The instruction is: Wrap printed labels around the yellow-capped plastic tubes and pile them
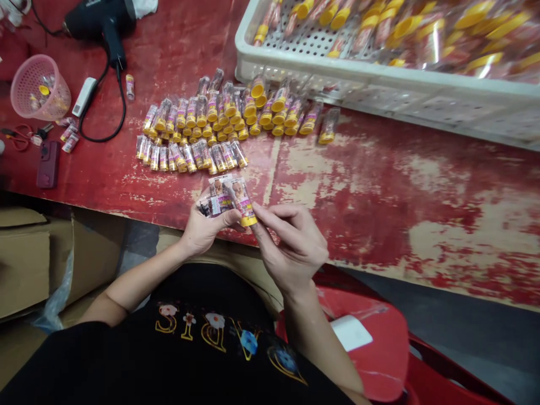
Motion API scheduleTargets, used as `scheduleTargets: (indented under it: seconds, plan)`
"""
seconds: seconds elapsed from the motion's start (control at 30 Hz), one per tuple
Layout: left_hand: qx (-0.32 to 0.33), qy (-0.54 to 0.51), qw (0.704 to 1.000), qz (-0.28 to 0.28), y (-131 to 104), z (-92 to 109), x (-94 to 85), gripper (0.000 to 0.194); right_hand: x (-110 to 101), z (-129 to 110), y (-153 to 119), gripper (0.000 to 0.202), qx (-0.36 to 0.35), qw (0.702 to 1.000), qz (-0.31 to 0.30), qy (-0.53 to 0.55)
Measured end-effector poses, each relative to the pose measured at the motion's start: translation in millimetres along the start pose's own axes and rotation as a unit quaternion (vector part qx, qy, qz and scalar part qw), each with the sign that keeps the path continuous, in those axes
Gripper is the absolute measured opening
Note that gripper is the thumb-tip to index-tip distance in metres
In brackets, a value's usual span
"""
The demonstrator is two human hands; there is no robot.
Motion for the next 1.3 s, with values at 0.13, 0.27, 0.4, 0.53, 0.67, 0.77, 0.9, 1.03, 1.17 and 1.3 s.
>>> scheduleTargets:
  seconds: [0.13, 0.27, 0.4, 0.53, 0.67, 0.77, 0.9, 1.03, 1.17, 1.3]
  plan:
    - [-0.007, -0.003, 1.0, -0.007, -4, 1, 0.4, 0.053, -1, -7, -2, 0.037, 0.005, 0.999, 0.043, -0.028]
    - [-0.006, -0.01, 0.999, -0.033, -6, 3, 4.2, 0.052, 1, -11, -3, 0.043, -0.008, 0.998, 0.059, -0.019]
    - [0.0, 0.025, 0.999, -0.041, -6, 3, 1.1, 0.048, 3, -11, -1, 0.038, -0.009, 0.998, 0.056, -0.032]
    - [0.007, 0.033, 0.999, -0.03, -2, 2, -4.9, 0.048, 6, -11, -1, 0.037, -0.012, 0.998, 0.054, -0.022]
    - [0.016, -0.003, 1.0, -0.007, 10, 4, -13.5, 0.048, 31, 9, 7, 0.027, 0.05, 0.998, 0.033, 0.031]
    - [-0.009, -0.036, 0.999, 0.03, 20, 7, -28.6, 0.048, 66, 33, 30, 0.018, 0.1, 0.992, 0.042, 0.057]
    - [-0.022, -0.054, 0.995, 0.083, 26, 16, -51.7, 0.033, 102, 51, 73, 0.018, 0.058, 0.998, -0.002, 0.03]
    - [-0.025, -0.067, 0.991, 0.109, 24, 20, -57.5, 0.024, 95, 56, 80, 0.018, 0.073, 0.991, -0.094, 0.055]
    - [-0.019, -0.099, 0.989, 0.107, 21, 9, -44.0, 0.029, 89, 46, 36, 0.021, 0.18, 0.954, -0.196, 0.139]
    - [-0.015, -0.091, 0.988, 0.121, 16, -2, -36.7, 0.043, 87, 36, 5, 0.022, 0.186, 0.949, -0.205, 0.151]
Point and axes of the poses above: each hand's wrist, its own y-axis towards the middle knuckle, its own x-axis out of the palm, z = x × y, the point moved 5 cm from there along y, towards the middle knuckle, and after that the axes turned 6 degrees about -y, right-handed, at the moved point
